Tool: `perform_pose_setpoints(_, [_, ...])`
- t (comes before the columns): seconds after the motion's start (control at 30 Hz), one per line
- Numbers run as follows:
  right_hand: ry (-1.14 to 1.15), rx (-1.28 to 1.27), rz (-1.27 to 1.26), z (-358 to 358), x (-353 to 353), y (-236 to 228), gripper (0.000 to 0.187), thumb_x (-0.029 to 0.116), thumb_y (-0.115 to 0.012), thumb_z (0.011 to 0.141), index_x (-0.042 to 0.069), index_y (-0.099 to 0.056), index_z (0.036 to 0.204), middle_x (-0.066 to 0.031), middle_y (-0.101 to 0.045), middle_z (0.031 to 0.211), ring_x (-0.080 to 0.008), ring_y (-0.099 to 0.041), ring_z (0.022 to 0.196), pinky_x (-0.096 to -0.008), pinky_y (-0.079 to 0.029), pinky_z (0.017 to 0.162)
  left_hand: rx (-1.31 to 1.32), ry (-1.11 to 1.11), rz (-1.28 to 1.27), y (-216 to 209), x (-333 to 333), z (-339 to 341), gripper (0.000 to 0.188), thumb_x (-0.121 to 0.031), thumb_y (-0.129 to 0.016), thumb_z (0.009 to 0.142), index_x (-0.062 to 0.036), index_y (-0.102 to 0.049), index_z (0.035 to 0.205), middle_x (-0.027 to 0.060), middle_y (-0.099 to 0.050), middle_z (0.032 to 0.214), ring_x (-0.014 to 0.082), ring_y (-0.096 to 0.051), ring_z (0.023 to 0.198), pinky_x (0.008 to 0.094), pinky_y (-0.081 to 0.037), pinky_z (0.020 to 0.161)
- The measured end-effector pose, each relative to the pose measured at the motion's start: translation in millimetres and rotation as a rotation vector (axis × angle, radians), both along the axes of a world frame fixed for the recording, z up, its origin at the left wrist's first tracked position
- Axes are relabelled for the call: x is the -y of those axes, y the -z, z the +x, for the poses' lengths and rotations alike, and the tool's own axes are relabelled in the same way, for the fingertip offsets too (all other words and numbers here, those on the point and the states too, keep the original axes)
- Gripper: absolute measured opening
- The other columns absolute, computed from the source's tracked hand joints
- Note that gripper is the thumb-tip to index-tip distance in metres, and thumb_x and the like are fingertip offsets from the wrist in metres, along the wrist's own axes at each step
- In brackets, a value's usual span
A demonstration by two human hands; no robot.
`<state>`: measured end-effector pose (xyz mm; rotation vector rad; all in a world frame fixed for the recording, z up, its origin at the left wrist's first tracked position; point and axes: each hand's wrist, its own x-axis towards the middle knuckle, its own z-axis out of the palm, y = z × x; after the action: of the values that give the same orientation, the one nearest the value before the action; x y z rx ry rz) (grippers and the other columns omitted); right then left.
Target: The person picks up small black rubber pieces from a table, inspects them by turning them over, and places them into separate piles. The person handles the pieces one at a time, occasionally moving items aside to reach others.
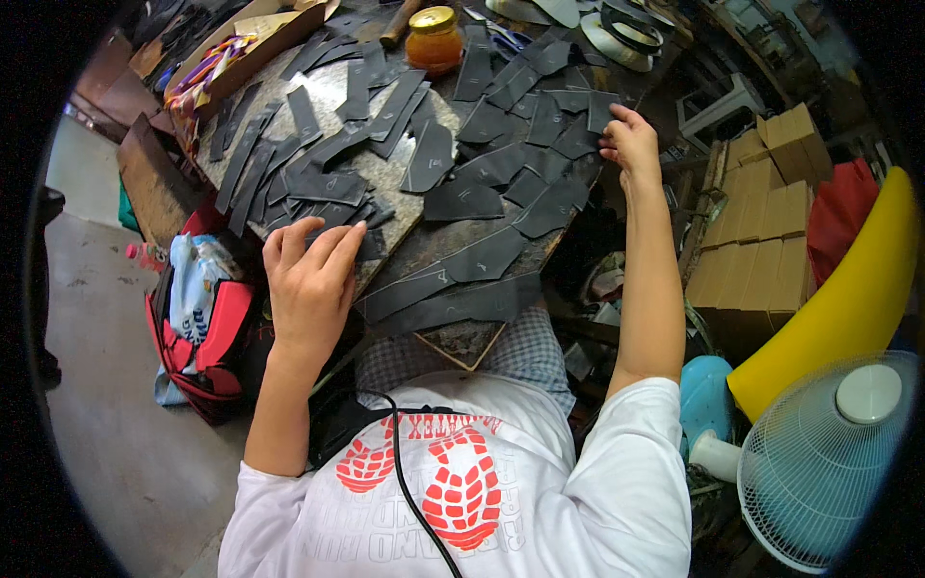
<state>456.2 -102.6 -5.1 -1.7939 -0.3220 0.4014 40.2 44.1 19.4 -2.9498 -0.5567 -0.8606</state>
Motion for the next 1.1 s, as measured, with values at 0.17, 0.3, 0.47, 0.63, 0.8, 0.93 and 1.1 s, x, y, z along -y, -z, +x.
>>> perform_pose_setpoints(0.17, [-0.046, -0.085, 0.009, 25, -5, 1, 0.025, 0.006, -0.058, 0.087, 0.004, -0.068, 0.11, -0.001, -0.063, 0.081, -0.0121, -0.062, 0.063, -0.0245, -0.054, 0.056, -0.007, 0.017, -0.031, -7, -6, 6, 0.033, -0.007, -0.066, 0.077, -0.0064, -0.07, 0.109, 0.005, -0.06, 0.091, 0.0241, -0.056, 0.099, 0.0421, -0.039, 0.094])
perform_pose_setpoints(0.3, [-0.026, 0.203, -0.246, 38, -14, 3, 0.025, 0.009, -0.058, 0.087, 0.013, -0.072, 0.108, -0.0018, -0.066, 0.08, -0.0142, -0.063, 0.062, -0.0287, -0.055, 0.061, 0.005, 0.062, -0.16, -10, -10, 7, 0.03, -0.003, -0.068, 0.074, -0.0039, -0.07, 0.104, 0.0068, -0.056, 0.086, 0.0259, -0.056, 0.094, 0.0404, -0.043, 0.088])
perform_pose_setpoints(0.47, [-0.232, 0.707, -0.832, 34, -24, -10, 0.045, 0.011, -0.053, 0.083, 0.028, -0.068, 0.122, -0.0083, -0.067, 0.116, -0.0279, -0.062, 0.107, -0.0396, -0.05, 0.092, 0.076, 0.063, -0.314, -17, -9, 6, 0.025, 0.004, -0.068, 0.071, -0.0016, -0.069, 0.095, 0.0096, -0.054, 0.084, 0.0276, -0.059, 0.082, 0.0377, -0.048, 0.075])
perform_pose_setpoints(0.63, [-0.392, 0.803, -1.105, 27, -33, -33, 0.06, 0.007, -0.05, 0.081, 0.036, -0.06, 0.133, -0.008, -0.064, 0.13, -0.0296, -0.059, 0.121, -0.0421, -0.048, 0.1, 0.178, 0.075, -0.423, -35, -4, 8, 0.023, 0.009, -0.065, 0.071, -0.0011, -0.067, 0.092, 0.0108, -0.054, 0.084, 0.028, -0.06, 0.073, 0.0373, -0.05, 0.064])
perform_pose_setpoints(0.8, [-0.525, 0.798, -1.196, 39, -25, -38, 0.076, 0.007, -0.054, 0.077, 0.034, -0.043, 0.147, -0.013, -0.061, 0.134, -0.0307, -0.058, 0.122, -0.0417, -0.048, 0.1, 0.181, 0.184, -0.614, -47, -1, 18, 0.024, 0.011, -0.062, 0.075, -0.0014, -0.065, 0.096, 0.0133, -0.054, 0.081, 0.0304, -0.06, 0.07, 0.0365, -0.05, 0.064])
perform_pose_setpoints(0.93, [-0.381, 0.638, -0.778, 50, -10, -37, 0.082, 0.007, -0.058, 0.076, 0.024, -0.035, 0.153, -0.014, -0.067, 0.094, -0.0245, -0.066, 0.081, -0.0383, -0.054, 0.076, 0.17, 0.21, -1.148, -45, 8, 20, 0.024, 0.008, -0.055, 0.09, 0.0, -0.06, 0.111, 0.0111, -0.064, 0.09, 0.0166, -0.065, 0.074, 0.0267, -0.054, 0.061])
perform_pose_setpoints(1.1, [-0.225, 0.385, -0.24, 31, 11, -38, 0.064, 0.001, -0.062, 0.084, 0.009, -0.046, 0.145, -0.0039, -0.062, 0.086, -0.0113, -0.061, 0.066, -0.0254, -0.051, 0.057, 0.246, 0.235, -1.786, -33, 9, 19, 0.035, 0.0, -0.056, 0.094, 0.0033, -0.05, 0.128, 0.0154, -0.068, 0.104, 0.015, -0.068, 0.071, 0.0258, -0.058, 0.06])
